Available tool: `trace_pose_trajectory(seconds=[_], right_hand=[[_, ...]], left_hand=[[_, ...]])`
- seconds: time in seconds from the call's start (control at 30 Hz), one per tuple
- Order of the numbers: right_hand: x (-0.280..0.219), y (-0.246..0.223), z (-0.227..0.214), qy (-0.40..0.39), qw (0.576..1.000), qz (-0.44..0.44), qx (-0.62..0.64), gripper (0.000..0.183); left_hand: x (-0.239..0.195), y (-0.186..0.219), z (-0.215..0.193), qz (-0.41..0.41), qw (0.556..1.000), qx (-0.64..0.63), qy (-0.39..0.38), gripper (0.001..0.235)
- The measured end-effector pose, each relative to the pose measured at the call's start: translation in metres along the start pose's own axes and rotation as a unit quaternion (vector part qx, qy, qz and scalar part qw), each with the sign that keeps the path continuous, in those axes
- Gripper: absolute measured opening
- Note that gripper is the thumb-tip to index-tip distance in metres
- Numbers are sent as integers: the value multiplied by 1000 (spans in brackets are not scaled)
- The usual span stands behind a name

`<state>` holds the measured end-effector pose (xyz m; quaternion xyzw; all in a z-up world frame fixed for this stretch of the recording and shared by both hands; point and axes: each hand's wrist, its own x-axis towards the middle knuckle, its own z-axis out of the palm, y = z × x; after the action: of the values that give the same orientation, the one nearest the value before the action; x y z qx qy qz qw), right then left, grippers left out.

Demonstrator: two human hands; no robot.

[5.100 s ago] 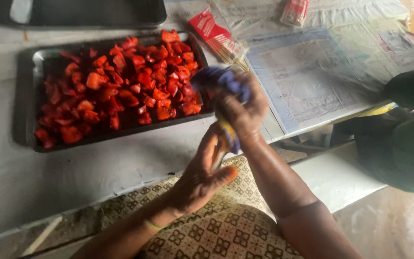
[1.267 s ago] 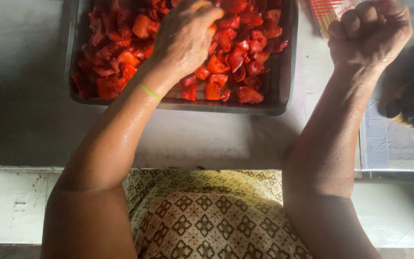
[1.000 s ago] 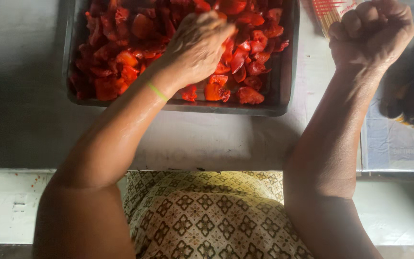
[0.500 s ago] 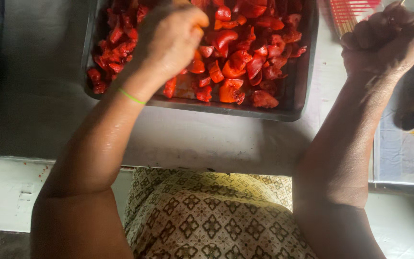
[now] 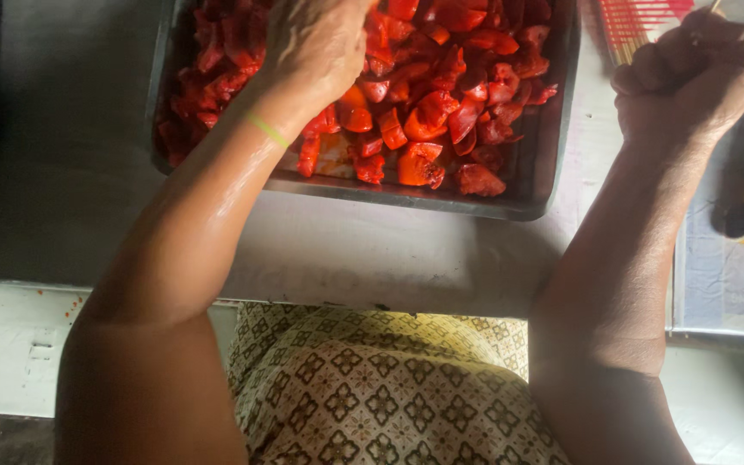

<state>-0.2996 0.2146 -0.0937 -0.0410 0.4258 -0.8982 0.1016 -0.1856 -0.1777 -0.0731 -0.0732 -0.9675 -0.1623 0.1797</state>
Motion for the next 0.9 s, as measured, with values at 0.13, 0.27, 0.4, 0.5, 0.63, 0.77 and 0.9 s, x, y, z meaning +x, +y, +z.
trace_pose_trajectory(seconds=[0.13,0.27,0.4,0.5,0.63,0.77,0.9], right_hand=[[1,5,0,-7,1000,-25,15,34],[-1,5,2,-13,999,-34,-29,36],[1,6,-5,20,999,-37,0,27],[5,8,-12,6,998,-64,2,26],[3,12,-15,23,995,-95,-11,19],[3,10,-6,53,994,-98,-4,19],[2,9,1,94,990,-104,-8,16]], left_hand=[[-22,39,-10,86,992,-79,42,17],[-28,75,6,220,971,-59,71,23],[-17,61,16,163,981,-88,54,11],[-17,32,3,92,990,-71,78,17],[-21,12,-17,38,996,-26,77,21],[-20,23,-18,55,993,-69,79,17],[-15,38,-16,96,990,-91,54,13]])
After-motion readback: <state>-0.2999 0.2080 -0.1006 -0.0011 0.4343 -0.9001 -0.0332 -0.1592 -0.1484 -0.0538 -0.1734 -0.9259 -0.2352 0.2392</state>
